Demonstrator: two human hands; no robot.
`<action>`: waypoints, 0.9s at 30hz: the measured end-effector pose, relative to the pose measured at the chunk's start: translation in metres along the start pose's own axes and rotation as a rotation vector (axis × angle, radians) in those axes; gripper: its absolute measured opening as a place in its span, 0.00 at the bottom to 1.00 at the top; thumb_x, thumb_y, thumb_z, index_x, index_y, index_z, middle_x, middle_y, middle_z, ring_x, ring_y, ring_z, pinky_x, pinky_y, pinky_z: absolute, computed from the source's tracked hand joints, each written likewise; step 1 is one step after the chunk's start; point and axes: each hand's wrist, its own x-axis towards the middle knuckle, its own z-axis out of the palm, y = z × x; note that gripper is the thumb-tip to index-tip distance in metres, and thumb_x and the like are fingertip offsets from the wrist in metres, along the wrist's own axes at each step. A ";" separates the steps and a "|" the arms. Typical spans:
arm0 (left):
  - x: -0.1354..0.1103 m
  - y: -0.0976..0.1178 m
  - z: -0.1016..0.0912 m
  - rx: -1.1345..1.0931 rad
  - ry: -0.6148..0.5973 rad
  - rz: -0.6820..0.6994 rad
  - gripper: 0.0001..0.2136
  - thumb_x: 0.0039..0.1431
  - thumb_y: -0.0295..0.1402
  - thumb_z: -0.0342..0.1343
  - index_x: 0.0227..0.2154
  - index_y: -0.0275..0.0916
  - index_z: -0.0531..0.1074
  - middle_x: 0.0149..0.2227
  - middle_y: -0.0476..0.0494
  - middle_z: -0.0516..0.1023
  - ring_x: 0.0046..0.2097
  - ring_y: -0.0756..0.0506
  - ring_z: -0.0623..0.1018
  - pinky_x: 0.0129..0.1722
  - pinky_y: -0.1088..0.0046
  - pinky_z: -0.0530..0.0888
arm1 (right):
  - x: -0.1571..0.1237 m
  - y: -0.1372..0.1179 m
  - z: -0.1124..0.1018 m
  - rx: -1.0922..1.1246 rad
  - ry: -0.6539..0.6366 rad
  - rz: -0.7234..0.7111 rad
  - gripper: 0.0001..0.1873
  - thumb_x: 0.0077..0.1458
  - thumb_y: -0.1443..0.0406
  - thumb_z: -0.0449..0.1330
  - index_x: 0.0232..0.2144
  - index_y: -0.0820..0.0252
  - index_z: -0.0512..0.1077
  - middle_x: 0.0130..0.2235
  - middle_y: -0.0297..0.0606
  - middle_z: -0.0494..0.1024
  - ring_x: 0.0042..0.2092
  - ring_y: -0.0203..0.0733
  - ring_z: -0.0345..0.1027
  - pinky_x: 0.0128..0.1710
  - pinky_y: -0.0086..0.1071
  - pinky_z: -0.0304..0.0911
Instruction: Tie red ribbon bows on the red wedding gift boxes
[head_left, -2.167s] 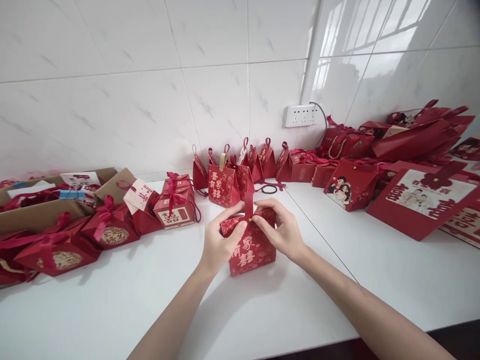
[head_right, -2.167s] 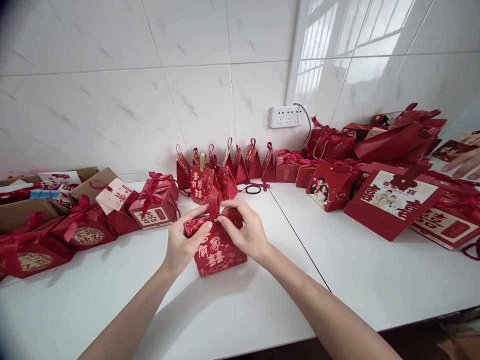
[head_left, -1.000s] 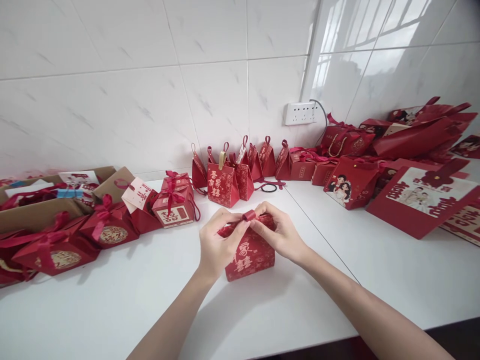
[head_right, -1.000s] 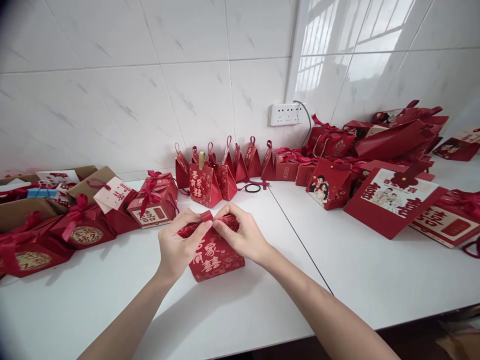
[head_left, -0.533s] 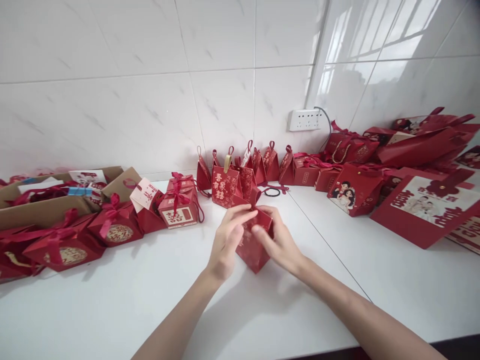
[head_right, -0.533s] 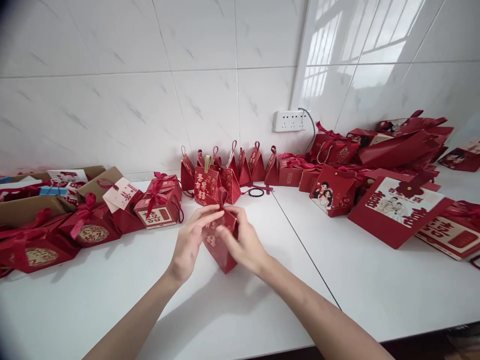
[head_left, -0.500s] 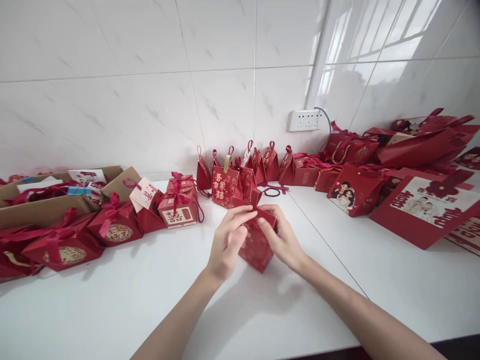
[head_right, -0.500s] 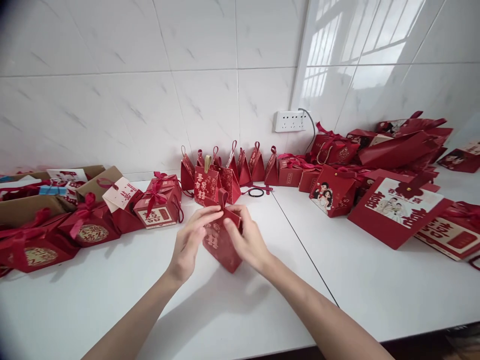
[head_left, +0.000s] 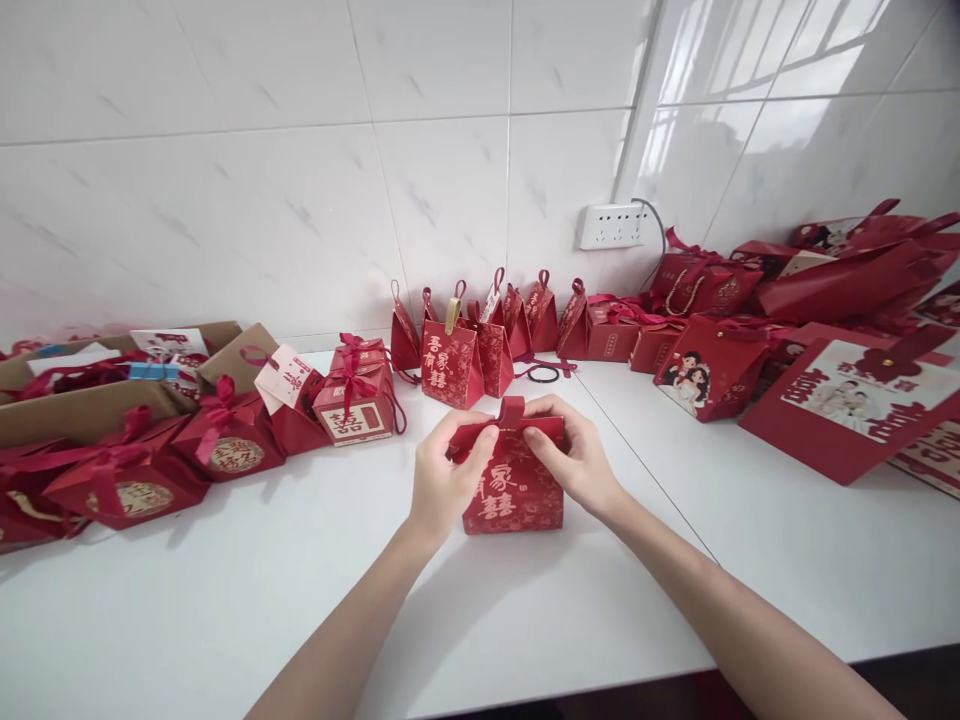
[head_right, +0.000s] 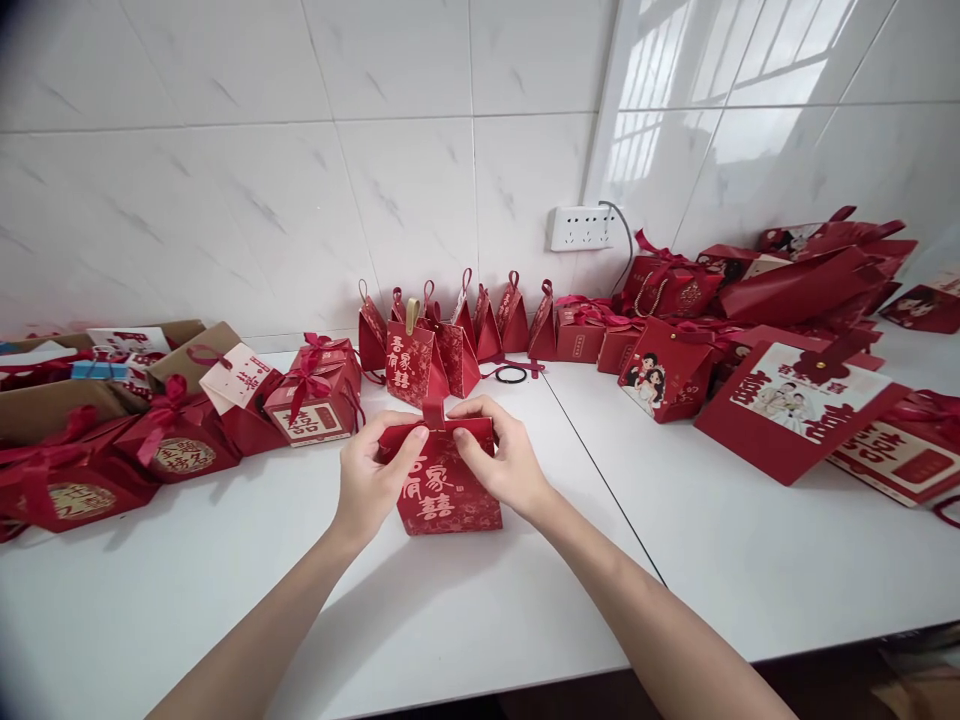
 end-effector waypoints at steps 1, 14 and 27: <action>-0.001 0.000 0.001 0.011 0.012 0.014 0.06 0.55 0.35 0.55 0.30 0.39 0.72 0.29 0.49 0.77 0.31 0.51 0.76 0.31 0.78 0.72 | 0.000 0.001 0.001 -0.029 0.029 -0.042 0.05 0.53 0.66 0.56 0.35 0.57 0.67 0.33 0.36 0.75 0.31 0.38 0.69 0.30 0.31 0.65; 0.002 0.003 -0.004 0.089 -0.044 0.092 0.06 0.55 0.33 0.55 0.27 0.39 0.73 0.25 0.51 0.76 0.27 0.52 0.73 0.29 0.78 0.71 | -0.001 -0.003 0.004 -0.034 0.072 -0.121 0.04 0.52 0.69 0.55 0.33 0.56 0.68 0.31 0.33 0.76 0.32 0.37 0.71 0.32 0.30 0.68; 0.001 0.001 -0.003 -0.016 -0.115 0.075 0.05 0.52 0.32 0.57 0.33 0.39 0.72 0.32 0.48 0.77 0.34 0.49 0.75 0.34 0.76 0.72 | 0.000 -0.006 0.002 -0.057 0.028 -0.106 0.02 0.51 0.68 0.55 0.30 0.58 0.68 0.30 0.34 0.76 0.30 0.36 0.70 0.31 0.29 0.66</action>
